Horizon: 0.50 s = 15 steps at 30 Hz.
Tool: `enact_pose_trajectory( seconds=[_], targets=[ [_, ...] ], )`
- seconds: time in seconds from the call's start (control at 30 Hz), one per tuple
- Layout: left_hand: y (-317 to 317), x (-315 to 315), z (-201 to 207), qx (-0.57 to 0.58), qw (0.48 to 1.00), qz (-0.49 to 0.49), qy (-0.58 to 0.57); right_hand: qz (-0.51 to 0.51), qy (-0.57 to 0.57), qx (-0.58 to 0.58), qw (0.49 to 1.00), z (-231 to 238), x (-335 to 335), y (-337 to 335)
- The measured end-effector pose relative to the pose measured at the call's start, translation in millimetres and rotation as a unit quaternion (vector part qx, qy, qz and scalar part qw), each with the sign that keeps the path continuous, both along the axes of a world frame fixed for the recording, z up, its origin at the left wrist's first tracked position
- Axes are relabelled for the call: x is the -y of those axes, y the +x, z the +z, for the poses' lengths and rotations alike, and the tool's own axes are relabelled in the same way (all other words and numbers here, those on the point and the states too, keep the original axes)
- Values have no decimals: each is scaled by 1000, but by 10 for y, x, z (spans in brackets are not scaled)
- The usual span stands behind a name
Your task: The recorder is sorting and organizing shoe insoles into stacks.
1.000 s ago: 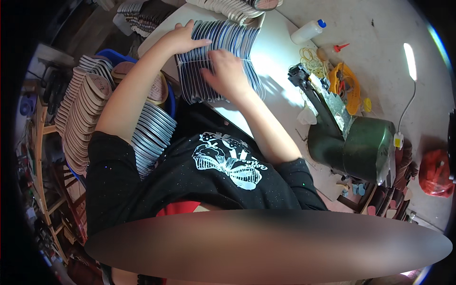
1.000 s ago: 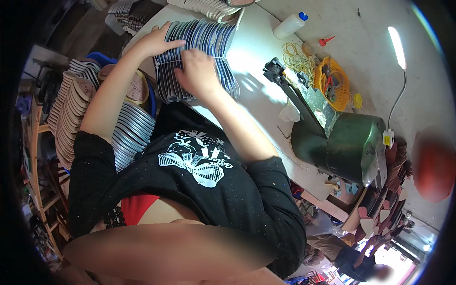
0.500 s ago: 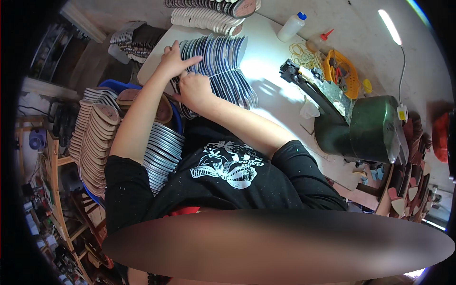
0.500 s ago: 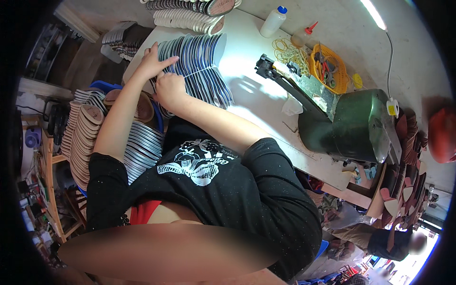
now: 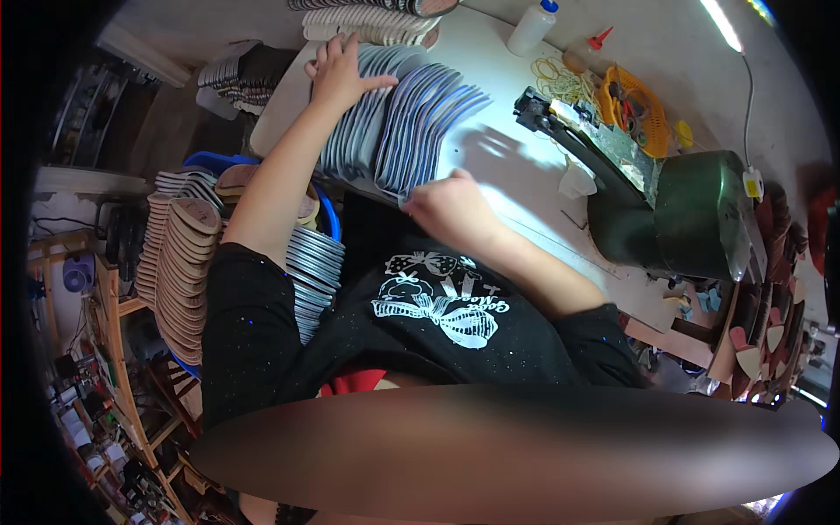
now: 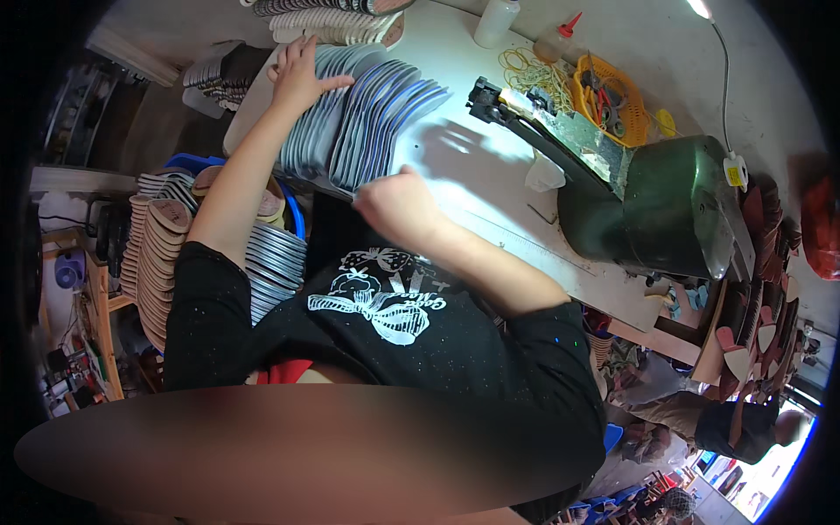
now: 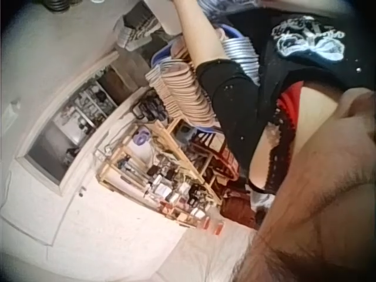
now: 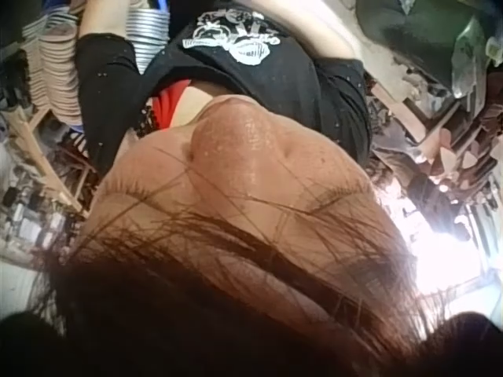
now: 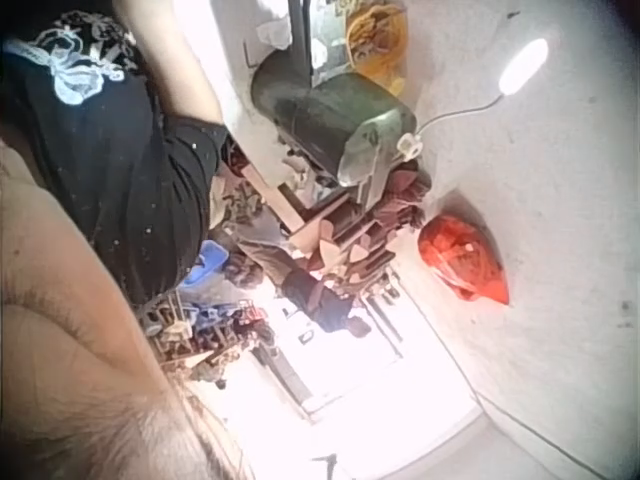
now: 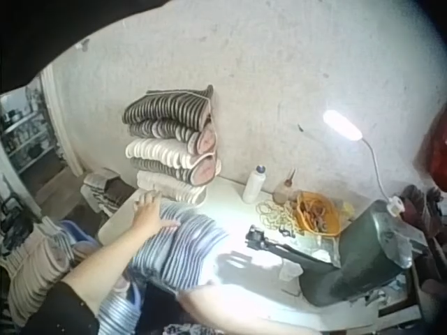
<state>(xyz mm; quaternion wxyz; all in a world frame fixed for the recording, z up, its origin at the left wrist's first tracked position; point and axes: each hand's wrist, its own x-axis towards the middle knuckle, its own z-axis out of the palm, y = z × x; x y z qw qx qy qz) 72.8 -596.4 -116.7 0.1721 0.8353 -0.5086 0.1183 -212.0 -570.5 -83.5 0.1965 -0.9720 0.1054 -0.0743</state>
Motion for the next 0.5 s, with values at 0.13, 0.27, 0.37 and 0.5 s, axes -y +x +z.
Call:
enact_pose_trajectory(
  seconds=[0.13,0.27,0.37,0.5],
  targets=[
    [-796,90,48,-6,979,-201,-39,-147,273,60,949,-373,134,-218],
    [-1228,-7,64,34,927,-319,194,-64,246,105,961,-327,66,-278],
    [-1110,6,0,21,941,-281,184,37,267,13,963,-60,12,-547],
    [-1054,43,-30,-15,948,-279,152,63,437,10,897,140,84,-1124]
  ],
)
